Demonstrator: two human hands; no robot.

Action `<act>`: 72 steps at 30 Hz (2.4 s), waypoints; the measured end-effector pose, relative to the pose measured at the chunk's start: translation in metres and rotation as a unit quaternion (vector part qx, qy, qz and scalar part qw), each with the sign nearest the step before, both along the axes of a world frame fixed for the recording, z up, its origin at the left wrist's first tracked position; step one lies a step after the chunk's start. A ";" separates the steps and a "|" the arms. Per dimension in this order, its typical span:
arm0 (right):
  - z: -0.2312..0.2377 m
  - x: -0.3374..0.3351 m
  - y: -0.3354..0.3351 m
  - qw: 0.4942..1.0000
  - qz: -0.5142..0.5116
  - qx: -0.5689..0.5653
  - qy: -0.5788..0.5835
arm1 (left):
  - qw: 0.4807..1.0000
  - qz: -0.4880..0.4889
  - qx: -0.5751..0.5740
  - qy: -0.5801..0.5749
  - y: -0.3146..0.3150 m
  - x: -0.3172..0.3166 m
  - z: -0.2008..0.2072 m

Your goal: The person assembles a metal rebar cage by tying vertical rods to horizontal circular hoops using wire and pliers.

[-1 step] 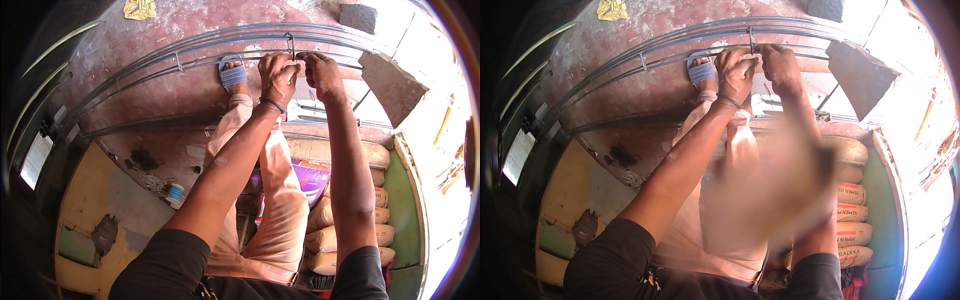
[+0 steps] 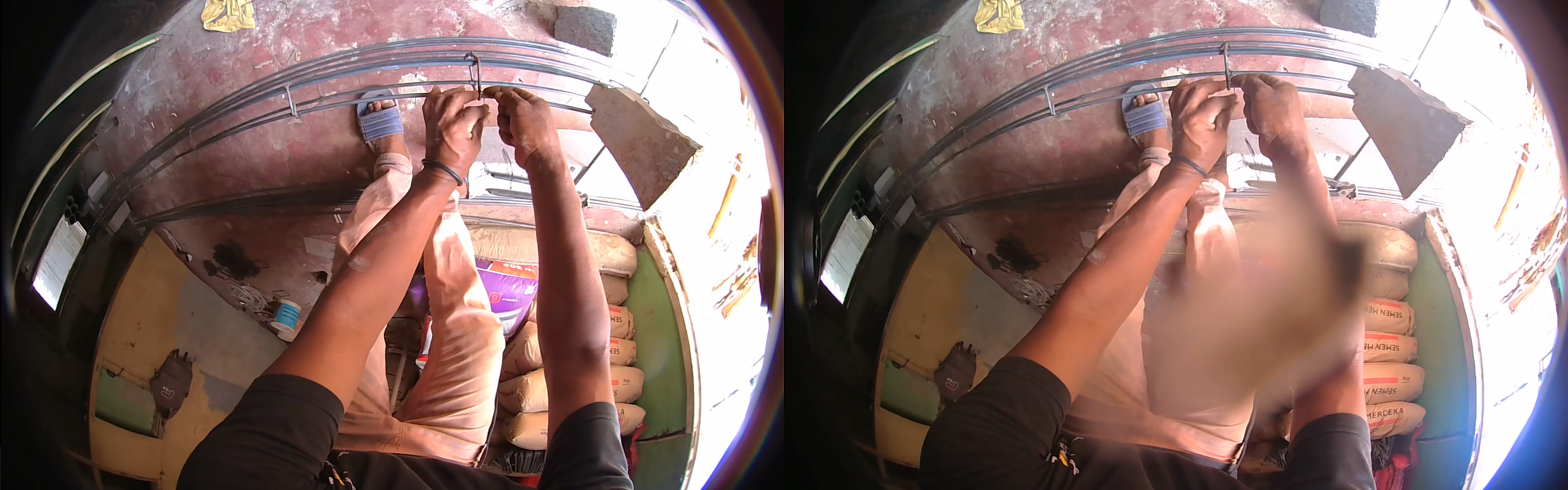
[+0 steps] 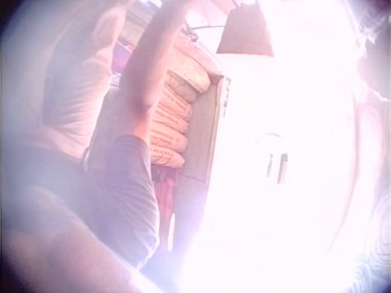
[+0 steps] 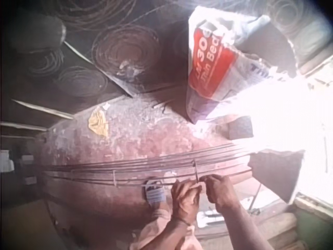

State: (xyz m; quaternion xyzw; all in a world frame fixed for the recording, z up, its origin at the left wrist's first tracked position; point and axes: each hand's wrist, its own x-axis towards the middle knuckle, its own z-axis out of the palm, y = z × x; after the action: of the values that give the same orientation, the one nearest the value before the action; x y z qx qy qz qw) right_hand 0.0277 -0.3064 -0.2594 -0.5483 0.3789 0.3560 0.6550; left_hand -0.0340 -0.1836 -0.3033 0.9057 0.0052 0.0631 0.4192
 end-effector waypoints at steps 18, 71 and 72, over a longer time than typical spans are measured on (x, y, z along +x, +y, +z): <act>-0.035 -0.087 0.011 0.983 -0.034 -0.120 -0.133 | 0.973 0.088 -0.088 0.196 0.012 0.018 -0.027; -0.021 -0.085 0.040 0.962 -0.251 0.054 -0.092 | 0.994 -0.069 0.062 -0.051 0.016 0.005 -0.041; -0.019 -0.081 0.044 0.962 -0.251 0.058 -0.096 | 0.993 -0.095 0.042 -0.059 0.024 0.007 -0.046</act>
State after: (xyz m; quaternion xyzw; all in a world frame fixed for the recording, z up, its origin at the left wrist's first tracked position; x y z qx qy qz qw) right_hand -0.0533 -0.2623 -0.2780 -0.4288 0.4180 0.1473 0.7872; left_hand -0.0270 -0.1595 -0.3497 0.9137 -0.1081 0.0766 0.3843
